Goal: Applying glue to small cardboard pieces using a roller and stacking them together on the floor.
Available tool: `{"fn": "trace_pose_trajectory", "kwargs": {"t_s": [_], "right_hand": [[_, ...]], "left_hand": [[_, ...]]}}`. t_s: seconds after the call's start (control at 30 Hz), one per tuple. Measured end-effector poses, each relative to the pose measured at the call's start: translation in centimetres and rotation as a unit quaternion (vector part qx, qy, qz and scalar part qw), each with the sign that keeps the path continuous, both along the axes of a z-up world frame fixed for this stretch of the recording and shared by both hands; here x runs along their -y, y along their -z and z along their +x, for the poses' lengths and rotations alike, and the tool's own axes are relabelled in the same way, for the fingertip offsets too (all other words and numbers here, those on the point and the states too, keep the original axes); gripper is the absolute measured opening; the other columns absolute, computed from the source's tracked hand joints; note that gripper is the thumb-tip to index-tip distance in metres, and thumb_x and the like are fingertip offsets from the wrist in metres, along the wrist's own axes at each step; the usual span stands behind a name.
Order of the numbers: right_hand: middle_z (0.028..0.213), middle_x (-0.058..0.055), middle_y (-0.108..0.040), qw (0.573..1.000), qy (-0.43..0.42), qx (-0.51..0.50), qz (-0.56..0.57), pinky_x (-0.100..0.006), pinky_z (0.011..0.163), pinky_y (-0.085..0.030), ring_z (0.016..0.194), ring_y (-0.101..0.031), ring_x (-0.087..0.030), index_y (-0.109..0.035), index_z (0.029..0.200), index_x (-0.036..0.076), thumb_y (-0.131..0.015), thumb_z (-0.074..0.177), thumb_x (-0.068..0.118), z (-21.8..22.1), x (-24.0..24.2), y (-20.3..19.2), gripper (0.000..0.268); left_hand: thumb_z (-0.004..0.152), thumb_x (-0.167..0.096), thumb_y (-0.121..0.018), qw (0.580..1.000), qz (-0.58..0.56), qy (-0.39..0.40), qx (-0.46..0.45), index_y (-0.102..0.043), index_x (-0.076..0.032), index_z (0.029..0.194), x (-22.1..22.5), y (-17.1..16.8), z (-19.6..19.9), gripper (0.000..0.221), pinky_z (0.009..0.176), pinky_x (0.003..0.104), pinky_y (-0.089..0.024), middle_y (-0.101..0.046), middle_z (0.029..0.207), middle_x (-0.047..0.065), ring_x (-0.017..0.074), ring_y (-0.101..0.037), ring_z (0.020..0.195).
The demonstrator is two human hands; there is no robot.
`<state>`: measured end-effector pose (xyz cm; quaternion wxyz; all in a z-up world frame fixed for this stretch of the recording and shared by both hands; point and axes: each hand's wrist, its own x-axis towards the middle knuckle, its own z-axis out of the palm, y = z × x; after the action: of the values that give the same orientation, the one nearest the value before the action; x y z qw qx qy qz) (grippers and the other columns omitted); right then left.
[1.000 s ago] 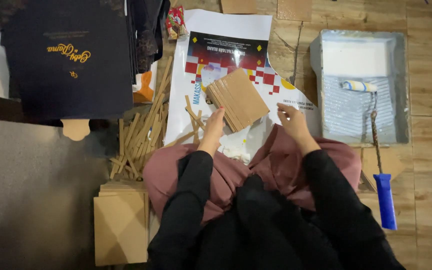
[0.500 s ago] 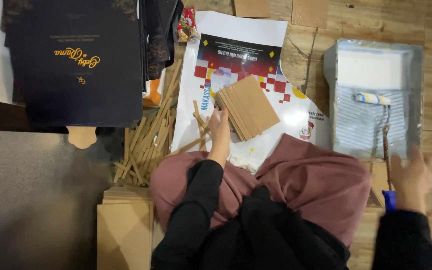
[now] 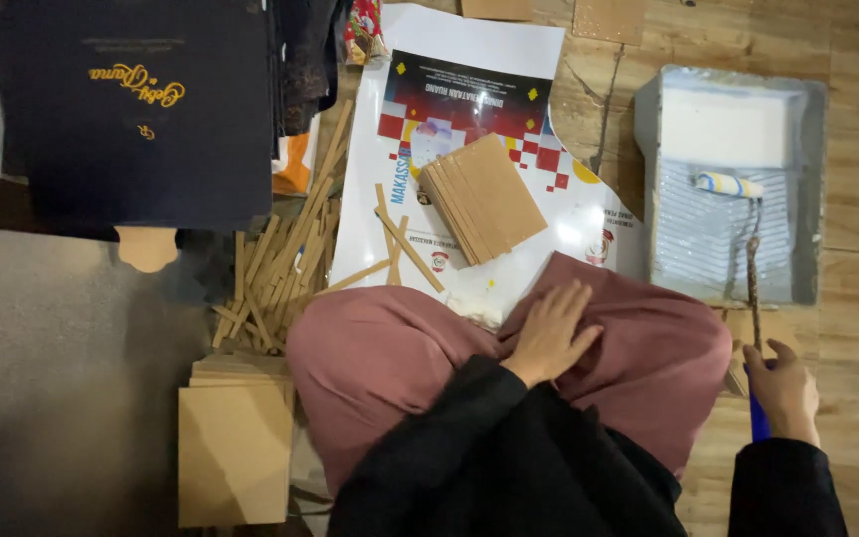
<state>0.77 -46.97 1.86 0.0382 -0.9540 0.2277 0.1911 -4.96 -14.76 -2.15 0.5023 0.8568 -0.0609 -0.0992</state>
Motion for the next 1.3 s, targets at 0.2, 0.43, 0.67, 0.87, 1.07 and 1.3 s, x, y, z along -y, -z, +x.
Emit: {"fn": "trace_pose_trajectory", "kwargs": {"t_s": [0.2,0.43,0.67,0.87,1.07,1.3], "right_hand": [[0.111,-0.022,-0.060,0.999,0.000,0.013,0.049,-0.052,0.082,-0.038,0.102,-0.050,-0.046,-0.053,0.126,0.006,-0.038,0.087,0.038,-0.3,1.3,1.4,0.053],[0.111,-0.028,-0.058,0.999,-0.004,0.019,0.043,-0.053,0.079,-0.040,0.100,-0.051,-0.048,-0.055,0.123,0.007,-0.036,0.090,0.039,-0.7,1.0,1.1,0.050],[0.113,-0.023,-0.058,0.999,-0.008,0.025,0.047,-0.053,0.081,-0.039,0.101,-0.051,-0.047,-0.055,0.124,0.009,-0.037,0.088,0.036,-0.5,0.8,1.0,0.049],[0.110,-0.019,-0.061,0.997,-0.010,0.045,0.055,-0.050,0.082,-0.039,0.101,-0.052,-0.044,-0.050,0.129,0.009,-0.042,0.087,0.034,-0.6,0.4,0.4,0.050],[0.100,-0.020,-0.062,0.996,-0.012,0.056,0.067,-0.051,0.076,-0.041,0.093,-0.054,-0.042,-0.046,0.134,0.009,-0.045,0.090,0.030,0.3,-0.1,0.5,0.049],[0.073,-0.013,-0.066,0.987,-0.041,0.126,0.093,-0.045,0.071,-0.044,0.081,-0.059,-0.031,-0.049,0.138,0.016,-0.050,0.088,0.015,0.2,0.8,-0.3,0.050]], "left_hand": [[0.068,-0.069,-0.006,0.923,-0.043,0.128,-0.361,-0.033,-0.024,0.136,-2.5,-2.9,2.2,0.087,0.107,0.034,-0.016,-0.030,0.142,0.005,0.0280,-0.027,0.130],[0.087,-0.057,-0.011,0.965,0.244,0.087,-0.040,-0.067,0.000,0.097,-0.3,0.0,1.1,0.080,0.086,0.043,-0.028,-0.050,0.117,0.014,0.0301,-0.041,0.101],[0.075,-0.067,-0.011,0.948,0.007,0.077,-0.308,-0.054,0.000,0.105,-1.4,-1.4,1.0,0.086,0.082,0.041,-0.038,-0.057,0.106,0.023,0.0389,-0.053,0.098],[0.083,-0.064,-0.010,0.945,0.236,0.068,-0.218,-0.065,0.001,0.095,0.2,0.7,0.3,0.086,0.075,0.043,-0.039,-0.057,0.099,0.020,0.0358,-0.053,0.091],[0.087,-0.049,-0.039,0.942,0.291,0.081,-0.145,-0.057,-0.007,0.102,-4.5,-3.4,1.3,0.048,0.076,0.044,-0.039,-0.057,0.097,0.014,0.0322,-0.053,0.087],[0.082,-0.037,-0.033,0.955,0.213,-0.054,-0.199,-0.062,-0.011,0.076,-15.2,-4.7,5.5,0.039,0.065,0.042,-0.040,-0.061,0.080,0.011,0.0313,-0.056,0.080]]}}
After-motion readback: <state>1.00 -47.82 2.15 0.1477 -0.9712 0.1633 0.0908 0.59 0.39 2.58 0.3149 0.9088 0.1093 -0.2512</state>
